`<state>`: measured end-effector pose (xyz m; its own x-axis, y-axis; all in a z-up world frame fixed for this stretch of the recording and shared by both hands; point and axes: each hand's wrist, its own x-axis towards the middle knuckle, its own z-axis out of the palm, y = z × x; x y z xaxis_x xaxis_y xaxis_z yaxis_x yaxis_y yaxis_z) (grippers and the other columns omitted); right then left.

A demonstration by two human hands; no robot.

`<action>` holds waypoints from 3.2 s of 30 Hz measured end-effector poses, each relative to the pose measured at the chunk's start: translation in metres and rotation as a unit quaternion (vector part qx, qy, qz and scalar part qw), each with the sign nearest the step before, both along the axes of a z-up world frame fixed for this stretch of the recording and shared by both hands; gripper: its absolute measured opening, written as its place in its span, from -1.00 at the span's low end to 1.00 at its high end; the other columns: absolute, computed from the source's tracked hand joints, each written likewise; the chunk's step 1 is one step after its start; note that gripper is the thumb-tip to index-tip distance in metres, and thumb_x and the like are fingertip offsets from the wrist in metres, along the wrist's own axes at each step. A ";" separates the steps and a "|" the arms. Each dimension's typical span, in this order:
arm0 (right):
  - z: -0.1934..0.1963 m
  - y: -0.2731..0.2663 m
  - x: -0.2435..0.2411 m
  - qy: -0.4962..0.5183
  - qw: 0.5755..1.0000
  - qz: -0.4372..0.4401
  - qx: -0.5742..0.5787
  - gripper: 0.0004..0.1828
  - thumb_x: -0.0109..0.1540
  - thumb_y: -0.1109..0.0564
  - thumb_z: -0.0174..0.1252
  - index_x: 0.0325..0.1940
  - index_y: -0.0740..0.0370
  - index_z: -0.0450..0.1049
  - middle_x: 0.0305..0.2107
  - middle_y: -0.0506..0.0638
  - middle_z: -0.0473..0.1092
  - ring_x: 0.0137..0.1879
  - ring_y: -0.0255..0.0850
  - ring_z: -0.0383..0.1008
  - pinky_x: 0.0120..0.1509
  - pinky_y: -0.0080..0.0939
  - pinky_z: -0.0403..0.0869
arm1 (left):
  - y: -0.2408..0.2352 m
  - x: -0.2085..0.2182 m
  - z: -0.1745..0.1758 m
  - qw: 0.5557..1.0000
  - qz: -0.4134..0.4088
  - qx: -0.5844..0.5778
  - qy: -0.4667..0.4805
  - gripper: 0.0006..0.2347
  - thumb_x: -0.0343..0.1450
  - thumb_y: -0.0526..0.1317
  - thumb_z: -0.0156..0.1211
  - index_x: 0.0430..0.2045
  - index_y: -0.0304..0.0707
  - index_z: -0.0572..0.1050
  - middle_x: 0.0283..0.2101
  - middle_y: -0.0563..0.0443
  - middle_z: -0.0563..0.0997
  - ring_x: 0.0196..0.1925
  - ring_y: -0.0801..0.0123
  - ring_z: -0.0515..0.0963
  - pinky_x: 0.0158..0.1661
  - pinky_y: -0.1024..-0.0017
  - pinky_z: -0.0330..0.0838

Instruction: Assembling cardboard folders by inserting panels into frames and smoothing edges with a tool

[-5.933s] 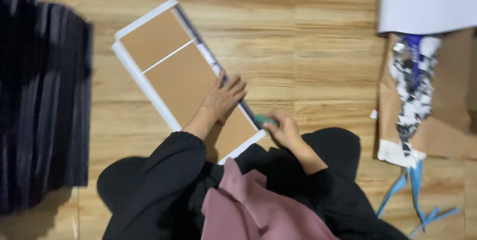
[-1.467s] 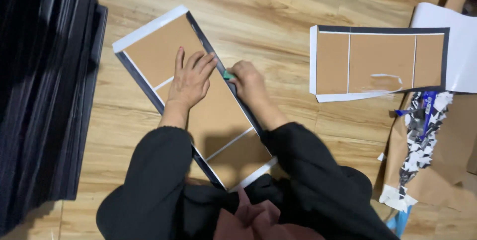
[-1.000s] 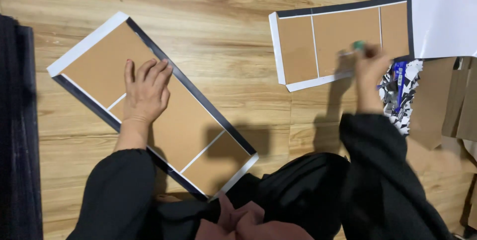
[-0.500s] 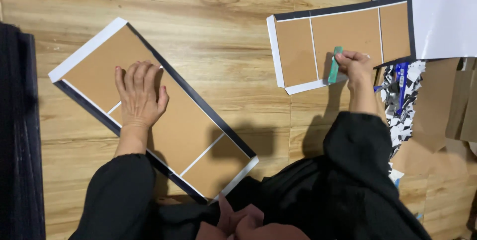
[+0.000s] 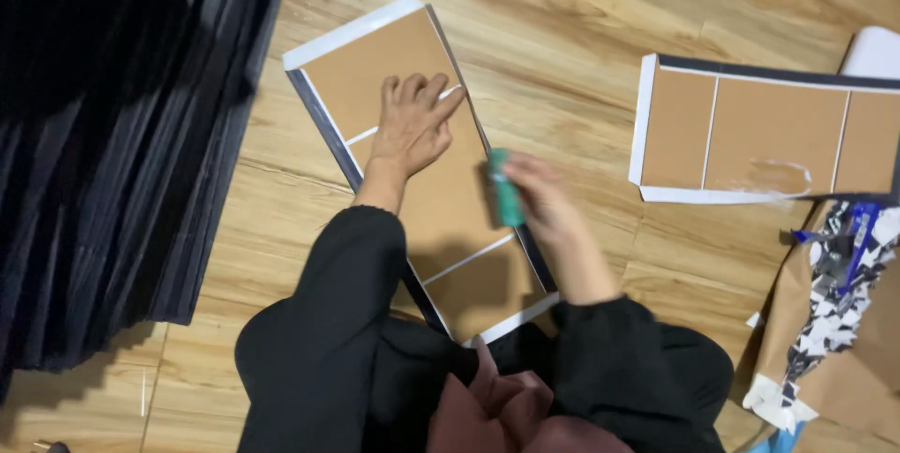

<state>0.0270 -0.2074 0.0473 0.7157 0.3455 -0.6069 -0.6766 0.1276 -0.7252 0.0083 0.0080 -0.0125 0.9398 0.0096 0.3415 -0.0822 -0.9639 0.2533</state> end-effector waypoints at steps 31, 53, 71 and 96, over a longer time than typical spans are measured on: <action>-0.054 0.077 0.060 -0.626 0.613 0.169 -0.451 -0.76 0.08 0.15 0.19 -0.21 0.16 0.35 -0.41 -0.02 0.20 -0.24 -0.04 0.33 -0.16 -0.13 0.35 | -0.016 -0.033 0.008 0.990 0.102 0.002 0.094 -0.51 0.28 -0.06 -0.08 0.13 -0.05 0.13 0.22 0.09 0.12 0.29 0.25 0.01 0.22 -0.02 -0.23; -0.031 -0.027 -0.013 -0.582 0.649 0.213 -0.441 -0.79 0.12 0.09 0.15 -0.26 0.22 0.35 -0.45 0.03 0.21 -0.29 0.01 0.33 -0.24 -0.14 0.35 | -0.015 -0.034 0.010 0.994 0.092 -0.006 0.065 -0.51 0.26 -0.08 -0.04 0.11 -0.14 0.18 0.19 0.05 0.20 0.27 0.21 0.07 0.20 -0.01 -0.17; -0.091 -0.011 0.097 -0.371 0.881 0.125 -0.265 -0.71 0.10 0.14 0.17 -0.12 0.24 0.38 -0.35 0.08 0.32 -0.16 -0.09 0.36 -0.06 -0.19 0.30 | -0.018 -0.033 0.013 0.994 0.095 0.002 0.046 -0.41 0.25 -0.12 0.04 0.20 -0.09 0.04 0.28 0.01 0.03 0.31 0.14 0.00 0.22 -0.06 -0.22; -0.012 -0.269 0.106 -0.223 0.922 -0.250 -0.195 -0.77 0.14 0.16 0.14 -0.16 0.17 0.30 -0.44 -0.10 0.36 -0.37 -0.37 0.39 -0.24 -0.40 0.42 | -0.057 0.050 0.024 0.910 -0.195 0.298 0.211 -0.77 0.25 -0.24 0.04 -0.26 -0.01 0.26 -0.16 0.09 0.34 0.02 0.19 0.31 0.12 -0.01 -0.03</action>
<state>0.1326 -0.4761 0.0354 0.9349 -0.2773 -0.2216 -0.2266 0.0143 -0.9739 0.0580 -0.0485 0.0111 0.8809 -0.4217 -0.2148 -0.4640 -0.8588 -0.2173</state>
